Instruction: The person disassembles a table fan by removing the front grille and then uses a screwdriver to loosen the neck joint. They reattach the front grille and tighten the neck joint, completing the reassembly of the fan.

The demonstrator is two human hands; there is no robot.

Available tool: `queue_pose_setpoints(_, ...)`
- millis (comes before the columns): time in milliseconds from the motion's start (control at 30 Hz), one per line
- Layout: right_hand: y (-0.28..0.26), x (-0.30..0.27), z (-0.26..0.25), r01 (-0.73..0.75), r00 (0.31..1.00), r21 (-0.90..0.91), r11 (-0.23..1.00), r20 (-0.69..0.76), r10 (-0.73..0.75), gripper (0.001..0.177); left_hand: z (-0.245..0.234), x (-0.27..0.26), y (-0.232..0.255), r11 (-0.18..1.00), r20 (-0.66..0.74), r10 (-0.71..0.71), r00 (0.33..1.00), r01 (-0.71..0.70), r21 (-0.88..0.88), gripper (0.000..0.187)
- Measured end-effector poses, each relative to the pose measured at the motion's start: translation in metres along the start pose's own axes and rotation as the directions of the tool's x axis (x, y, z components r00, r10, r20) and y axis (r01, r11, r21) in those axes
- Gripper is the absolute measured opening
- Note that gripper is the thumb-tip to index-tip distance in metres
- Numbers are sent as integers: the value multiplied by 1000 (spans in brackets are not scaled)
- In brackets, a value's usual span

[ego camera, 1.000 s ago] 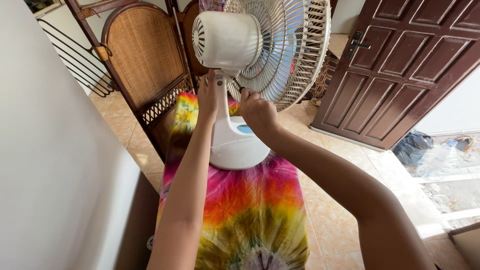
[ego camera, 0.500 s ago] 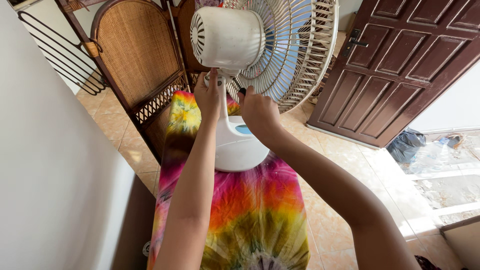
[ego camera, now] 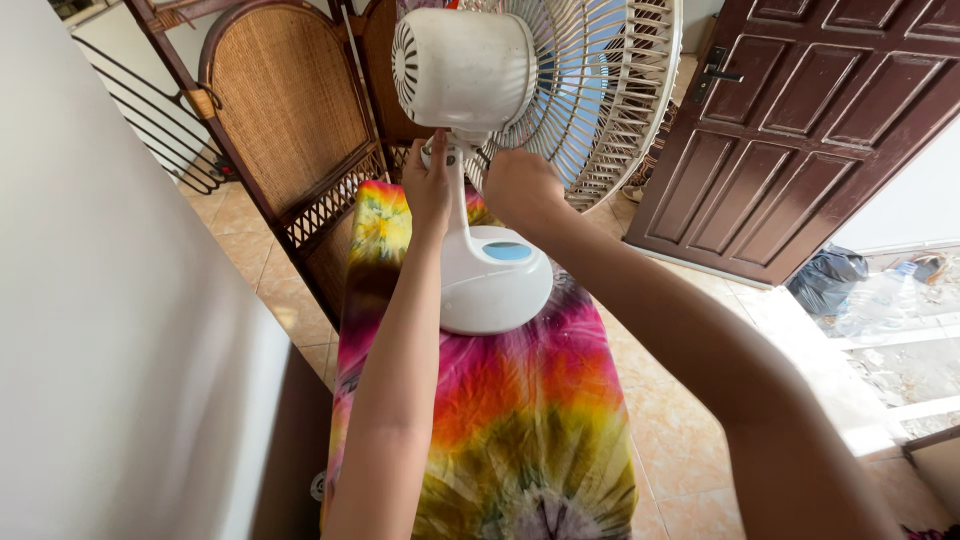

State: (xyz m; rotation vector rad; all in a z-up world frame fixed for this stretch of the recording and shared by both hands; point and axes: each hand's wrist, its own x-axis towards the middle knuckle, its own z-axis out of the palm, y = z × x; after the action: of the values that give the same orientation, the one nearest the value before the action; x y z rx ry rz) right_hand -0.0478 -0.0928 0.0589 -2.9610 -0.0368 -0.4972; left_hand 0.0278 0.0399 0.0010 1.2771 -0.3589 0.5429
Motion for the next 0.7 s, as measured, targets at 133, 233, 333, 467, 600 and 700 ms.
queue_pose_setpoints(133,-1,-1,29,112,969,-404,908,-159,-190,26,2,-1,-1,1000,-3,0,1000,0,-22,41)
queue_pose_setpoints(233,3,-1,60,106,839,-755,647,-281,-466,29,1,3,-8,1000,-19,14,1000,-14,-17,41)
queue_pose_setpoints(333,19,-6,69,31,751,-833,553,-346,-563,27,3,5,-15,999,-17,11,1000,-12,-38,41)
queue_pose_setpoints(467,18,-2,58,136,876,-349,927,-394,-277,25,-1,6,-16,997,28,48,998,-46,-68,41)
queue_pose_setpoints(600,13,1,29,149,912,308,940,-410,-10,39,-4,8,-11,998,71,54,996,-51,-49,42)
queue_pose_setpoints(700,0,-5,17,-298,940,790,536,143,311,39,-8,11,-8,995,75,-60,995,54,79,40)
